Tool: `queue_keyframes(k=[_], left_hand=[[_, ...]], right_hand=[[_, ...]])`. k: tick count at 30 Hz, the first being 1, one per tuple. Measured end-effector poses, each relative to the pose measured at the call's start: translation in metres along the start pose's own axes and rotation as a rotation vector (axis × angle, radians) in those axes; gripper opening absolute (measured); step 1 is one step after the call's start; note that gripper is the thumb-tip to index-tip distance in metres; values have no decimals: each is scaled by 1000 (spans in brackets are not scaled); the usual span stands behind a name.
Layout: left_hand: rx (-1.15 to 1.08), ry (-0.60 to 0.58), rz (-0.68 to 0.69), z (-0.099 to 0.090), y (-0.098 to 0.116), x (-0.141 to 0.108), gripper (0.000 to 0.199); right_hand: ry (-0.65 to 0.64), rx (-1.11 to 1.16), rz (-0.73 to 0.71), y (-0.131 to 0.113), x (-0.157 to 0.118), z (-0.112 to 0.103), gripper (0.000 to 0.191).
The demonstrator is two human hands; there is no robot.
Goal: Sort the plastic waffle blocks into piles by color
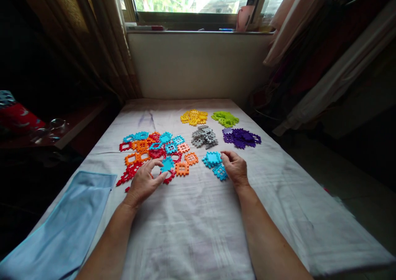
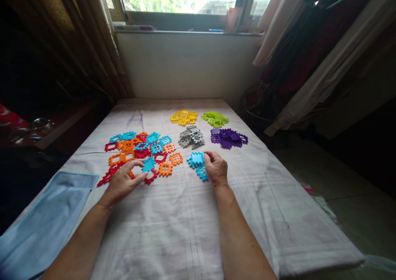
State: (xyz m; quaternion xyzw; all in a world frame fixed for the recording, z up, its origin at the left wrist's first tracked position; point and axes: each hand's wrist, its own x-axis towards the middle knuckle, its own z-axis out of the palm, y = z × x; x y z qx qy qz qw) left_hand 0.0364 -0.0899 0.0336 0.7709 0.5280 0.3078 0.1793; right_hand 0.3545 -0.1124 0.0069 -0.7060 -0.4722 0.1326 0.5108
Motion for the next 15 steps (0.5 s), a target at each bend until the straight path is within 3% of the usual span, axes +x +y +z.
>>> queue_keyframes(k=[8,12,15], left_hand=[[-86,4,294,41,27,-9,22],[-83,23,352,52,32,-12,24],[-76,33,360,54,31,-12,33]], right_hand=[[-539,318,-56,-32,-37,32,38],[-578,368,-57,-36,-41,34,35],[-537,316,-47,-31,-31,22,32]])
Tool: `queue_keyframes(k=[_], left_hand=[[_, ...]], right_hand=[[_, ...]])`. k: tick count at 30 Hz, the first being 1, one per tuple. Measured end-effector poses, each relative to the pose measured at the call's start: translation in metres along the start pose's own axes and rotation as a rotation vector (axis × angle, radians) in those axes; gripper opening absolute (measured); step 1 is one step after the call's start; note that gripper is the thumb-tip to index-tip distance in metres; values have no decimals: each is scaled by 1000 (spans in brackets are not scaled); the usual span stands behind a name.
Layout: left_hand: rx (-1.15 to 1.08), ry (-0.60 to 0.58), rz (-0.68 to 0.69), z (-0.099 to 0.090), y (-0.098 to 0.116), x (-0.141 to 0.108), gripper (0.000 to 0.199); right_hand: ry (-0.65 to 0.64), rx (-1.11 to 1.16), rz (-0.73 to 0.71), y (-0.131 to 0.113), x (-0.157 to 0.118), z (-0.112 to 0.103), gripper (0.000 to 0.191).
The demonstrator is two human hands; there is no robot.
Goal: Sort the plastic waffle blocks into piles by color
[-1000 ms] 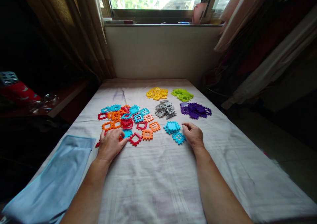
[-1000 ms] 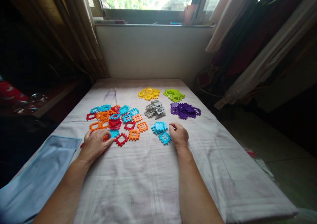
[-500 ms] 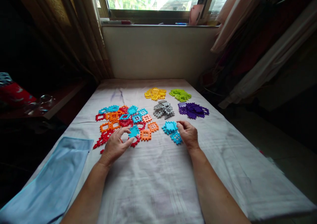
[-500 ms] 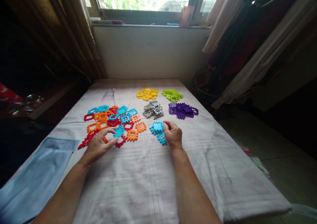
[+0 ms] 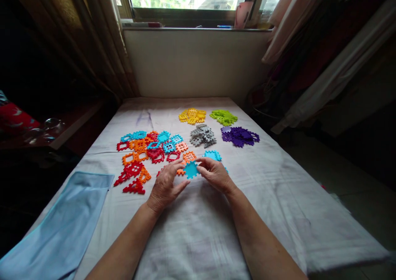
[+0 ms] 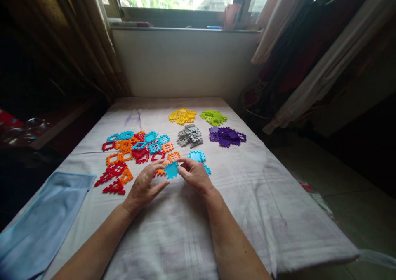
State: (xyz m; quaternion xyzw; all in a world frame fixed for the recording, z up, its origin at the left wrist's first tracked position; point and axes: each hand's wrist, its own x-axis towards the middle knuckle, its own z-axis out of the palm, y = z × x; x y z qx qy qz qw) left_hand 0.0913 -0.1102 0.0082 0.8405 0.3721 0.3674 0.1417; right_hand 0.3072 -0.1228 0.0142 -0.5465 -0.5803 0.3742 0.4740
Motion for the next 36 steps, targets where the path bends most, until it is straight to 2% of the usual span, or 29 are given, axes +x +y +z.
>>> queue_keyframes(k=[3,6,9,13,17,23,29,33,36], left_hand=[[21,-7,-17,-1,-6,-1,38],[42,-8,-50,-4,-14,-2,36],[74,12,-89,-7,-18,-3,33],[105,21,-114,-8,-21,-3,32],[105,47,-128,-9,-25,-5,33],[139,58,-140,-14,-31,-5,31],[215,115,-214,-21,-39,-5,28],[263,122,-253,-24,-46,-2,31],[344,111,-291,-30,-55,9,36]], right_hand=[[69,-61,68,4,3,-29,31],[96,-91,168,10,4,-56,28],[81,-145,224,16,3,-68,26],[73,-219,221,18,2,-67,27],[121,-284,175,19,3,-65,27],[266,-349,154,22,6,-64,28],[514,-377,168,30,10,-66,32],[564,-359,198,40,14,-66,35],[567,-342,190,45,15,-65,36]])
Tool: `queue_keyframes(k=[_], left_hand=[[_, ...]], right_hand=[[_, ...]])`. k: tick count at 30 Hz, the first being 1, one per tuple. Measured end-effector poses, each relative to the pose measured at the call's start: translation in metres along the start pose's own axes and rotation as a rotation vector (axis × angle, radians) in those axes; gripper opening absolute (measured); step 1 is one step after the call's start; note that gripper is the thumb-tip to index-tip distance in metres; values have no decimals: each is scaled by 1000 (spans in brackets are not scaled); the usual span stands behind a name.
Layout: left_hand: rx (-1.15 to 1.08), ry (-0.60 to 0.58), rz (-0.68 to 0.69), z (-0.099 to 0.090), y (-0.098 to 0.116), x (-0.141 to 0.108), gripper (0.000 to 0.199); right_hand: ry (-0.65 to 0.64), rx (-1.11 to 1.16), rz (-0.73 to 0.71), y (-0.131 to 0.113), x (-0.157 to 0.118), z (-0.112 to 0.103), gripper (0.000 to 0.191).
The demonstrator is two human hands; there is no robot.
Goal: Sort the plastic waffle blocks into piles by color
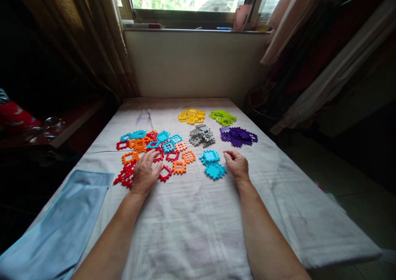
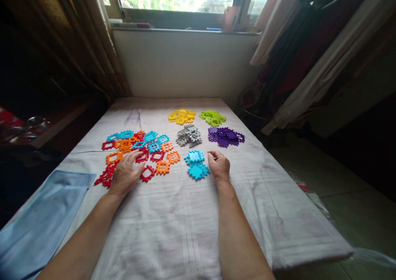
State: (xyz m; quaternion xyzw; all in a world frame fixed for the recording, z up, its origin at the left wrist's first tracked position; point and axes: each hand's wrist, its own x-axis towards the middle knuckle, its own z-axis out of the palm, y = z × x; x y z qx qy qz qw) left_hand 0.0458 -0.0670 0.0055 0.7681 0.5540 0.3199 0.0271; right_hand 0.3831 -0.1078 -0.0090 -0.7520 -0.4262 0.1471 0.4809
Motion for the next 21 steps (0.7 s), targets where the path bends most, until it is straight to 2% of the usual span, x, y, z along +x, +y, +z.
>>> queue_keyframes(k=[4,9,15,18,21], left_hand=[[164,-30,-67,-3,-13,32,44],[333,-149,-46,-4,-27,61,33],[368,-217,34,-6,-28,67,26],[353,-191,41,-10,-22,67,25],[305,-141,82,-9,-6,64,24]], right_hand=[[12,-7,-9,2,0,3,38],[9,-29,-21,3,0,4,37],[7,-7,-11,0,1,3,34],[14,14,-5,-2,2,3,34],[25,23,7,-3,3,3,34]])
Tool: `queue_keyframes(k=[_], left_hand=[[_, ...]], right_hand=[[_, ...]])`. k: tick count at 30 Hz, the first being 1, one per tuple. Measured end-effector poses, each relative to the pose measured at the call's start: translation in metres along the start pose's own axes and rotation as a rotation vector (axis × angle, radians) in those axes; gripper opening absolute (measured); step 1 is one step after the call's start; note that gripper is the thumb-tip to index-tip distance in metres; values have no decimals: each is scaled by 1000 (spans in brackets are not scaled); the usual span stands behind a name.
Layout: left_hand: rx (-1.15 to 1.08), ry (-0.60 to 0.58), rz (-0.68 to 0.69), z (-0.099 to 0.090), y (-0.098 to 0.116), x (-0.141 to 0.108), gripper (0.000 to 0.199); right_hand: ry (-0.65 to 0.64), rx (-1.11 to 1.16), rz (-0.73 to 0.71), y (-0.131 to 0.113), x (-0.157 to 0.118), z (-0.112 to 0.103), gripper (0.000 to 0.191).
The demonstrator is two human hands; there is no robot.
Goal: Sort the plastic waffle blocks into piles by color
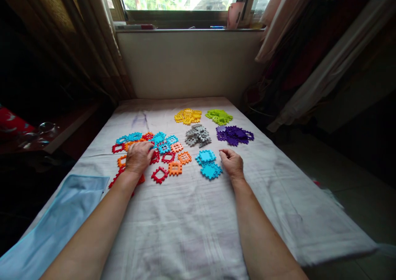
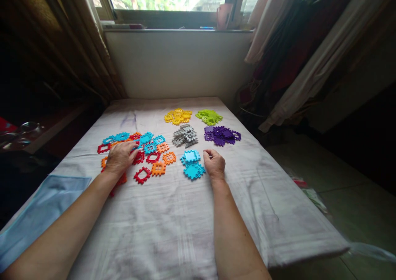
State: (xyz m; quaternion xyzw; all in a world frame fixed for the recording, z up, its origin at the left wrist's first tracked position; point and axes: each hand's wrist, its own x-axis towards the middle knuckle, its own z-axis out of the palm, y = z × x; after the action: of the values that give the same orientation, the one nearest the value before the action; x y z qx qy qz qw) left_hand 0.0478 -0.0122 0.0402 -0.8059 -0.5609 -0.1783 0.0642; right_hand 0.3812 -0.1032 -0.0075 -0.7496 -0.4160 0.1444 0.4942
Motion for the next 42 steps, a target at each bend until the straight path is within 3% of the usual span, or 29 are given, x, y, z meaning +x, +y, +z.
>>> queue_keyframes(k=[6,11,22,27,36,42], left_hand=[[-243,54,255,11,81,-9,18],[-279,35,383,24,139,-16,13],[-273,-18,445,33,179,-17,14],[-300,-25,432,31,166,-13,20],[-61,-101,53,18,74,15,32],[60,-202,-84,18,42,15,48]], right_hand=[[-1,55,43,5,2,2,36],[-15,76,57,6,3,2,35],[1,68,43,7,7,3,32],[1,88,54,8,8,3,32],[-9,94,59,8,8,4,34],[0,83,43,9,6,5,33]])
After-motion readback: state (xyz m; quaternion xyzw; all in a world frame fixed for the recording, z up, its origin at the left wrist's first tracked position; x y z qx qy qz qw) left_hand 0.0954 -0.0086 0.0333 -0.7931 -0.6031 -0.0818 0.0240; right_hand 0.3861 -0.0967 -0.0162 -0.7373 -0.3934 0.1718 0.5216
